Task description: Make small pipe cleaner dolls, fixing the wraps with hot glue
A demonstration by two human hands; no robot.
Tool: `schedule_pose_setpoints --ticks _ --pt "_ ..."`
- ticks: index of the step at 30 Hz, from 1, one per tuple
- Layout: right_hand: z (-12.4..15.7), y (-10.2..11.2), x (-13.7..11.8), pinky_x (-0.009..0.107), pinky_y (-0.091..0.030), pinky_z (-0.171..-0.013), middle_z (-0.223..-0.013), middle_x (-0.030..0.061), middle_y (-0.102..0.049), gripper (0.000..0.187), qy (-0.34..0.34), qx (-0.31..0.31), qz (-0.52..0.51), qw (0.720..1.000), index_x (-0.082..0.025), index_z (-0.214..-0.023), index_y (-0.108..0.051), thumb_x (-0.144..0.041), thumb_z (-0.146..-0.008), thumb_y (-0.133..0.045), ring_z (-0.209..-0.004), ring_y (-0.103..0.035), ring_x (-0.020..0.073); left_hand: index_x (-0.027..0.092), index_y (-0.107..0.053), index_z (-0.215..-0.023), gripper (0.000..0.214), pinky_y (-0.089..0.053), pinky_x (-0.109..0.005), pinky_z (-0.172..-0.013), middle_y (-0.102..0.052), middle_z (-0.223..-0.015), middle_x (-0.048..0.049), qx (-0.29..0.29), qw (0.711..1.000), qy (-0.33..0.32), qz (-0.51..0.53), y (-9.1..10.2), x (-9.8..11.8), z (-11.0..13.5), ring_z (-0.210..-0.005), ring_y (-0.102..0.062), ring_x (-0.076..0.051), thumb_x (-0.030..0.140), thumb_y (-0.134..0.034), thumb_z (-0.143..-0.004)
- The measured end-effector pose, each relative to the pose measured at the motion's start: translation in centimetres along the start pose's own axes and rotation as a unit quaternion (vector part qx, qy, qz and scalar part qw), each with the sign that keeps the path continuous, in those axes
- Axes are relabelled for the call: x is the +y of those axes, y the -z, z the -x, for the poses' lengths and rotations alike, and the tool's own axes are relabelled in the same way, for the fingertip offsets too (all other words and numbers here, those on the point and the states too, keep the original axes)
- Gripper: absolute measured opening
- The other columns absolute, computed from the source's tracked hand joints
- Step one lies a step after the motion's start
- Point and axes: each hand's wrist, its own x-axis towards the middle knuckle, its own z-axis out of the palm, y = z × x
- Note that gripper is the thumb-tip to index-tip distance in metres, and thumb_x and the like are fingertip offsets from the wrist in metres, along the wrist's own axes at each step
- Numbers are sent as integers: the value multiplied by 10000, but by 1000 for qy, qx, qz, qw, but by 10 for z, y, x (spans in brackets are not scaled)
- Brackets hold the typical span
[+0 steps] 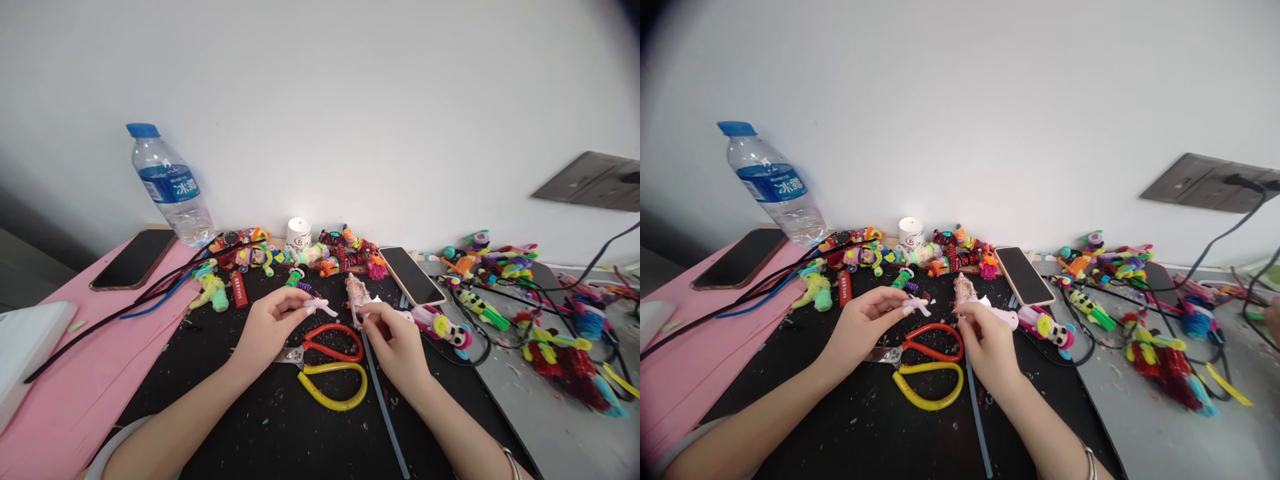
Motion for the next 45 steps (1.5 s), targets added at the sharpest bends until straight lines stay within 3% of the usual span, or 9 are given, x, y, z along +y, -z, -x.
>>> schedule_pose_setpoints --ticks 3,8,14,22,25,33,39,45 --pt "-6 3 8 291 -396 -603 -681 9 -521 219 -17 39 70 997 -194 -1028 -523 -133 -852 -409 -625 -508 174 171 -633 -834 112 -493 -311 -836 -701 -882 -44 4 1000 -24 -19 0 -2 0 -890 -649 -198 235 -635 -742" --pt "-13 10 17 393 -379 -832 -1012 96 -547 365 5 53 184 982 -178 -1052 -525 -48 -726 -423 -947 -484 256 166 -629 -872 132 -489 -307 -844 -683 -924 -53 8 999 -38 -20 1 -5 0 -913 -633 -191 208 -624 -747" --pt "-13 11 20 411 -362 -800 -1076 97 -546 417 -62 -17 270 961 -186 -1036 -516 -69 -642 -445 -979 -477 288 161 -626 -882 142 -487 -308 -849 -677 -924 -55 11 999 -36 -13 1 -6 0 -917 -628 -190 198 -624 -745" --pt "-12 13 18 434 -354 -833 -993 81 -586 429 -61 -77 306 947 -194 -1057 -535 -111 -640 -481 -962 -501 286 162 -625 -873 133 -486 -303 -860 -661 -938 -49 8 999 -50 -4 0 -7 -1 -932 -616 -179 188 -631 -742" --pt "-14 13 21 417 -378 -844 -1007 87 -596 418 -59 -63 272 958 -177 -1058 -531 -122 -645 -499 -967 -523 280 166 -638 -855 104 -487 -294 -849 -662 -930 -46 16 998 -62 -24 1 -7 -1 -916 -617 -175 201 -622 -758" --pt "-17 17 20 335 -449 -825 -1075 88 -611 380 -19 -5 59 998 -160 -1109 -525 -191 -730 -523 -954 -578 235 182 -622 -882 103 -492 -269 -830 -671 -896 -25 22 998 -50 -30 2 -4 1 -885 -630 -159 224 -597 -791" --pt "-15 19 14 323 -519 -728 -930 63 -704 288 -85 -26 -92 992 -174 -1004 -637 -282 -744 -574 -837 -648 246 183 -600 -892 110 -491 -262 -832 -673 -890 -17 26 999 -41 -13 2 -4 0 -893 -633 -155 224 -601 -790" --pt "-6 14 26 375 -553 -760 -949 84 -721 379 -109 -85 -157 978 -184 -1013 -680 -419 -718 -654 -875 -667 281 193 -627 -873 98 -493 -230 -818 -680 -884 -3 37 998 -45 -24 3 -6 -1 -876 -634 -138 241 -606 -791"
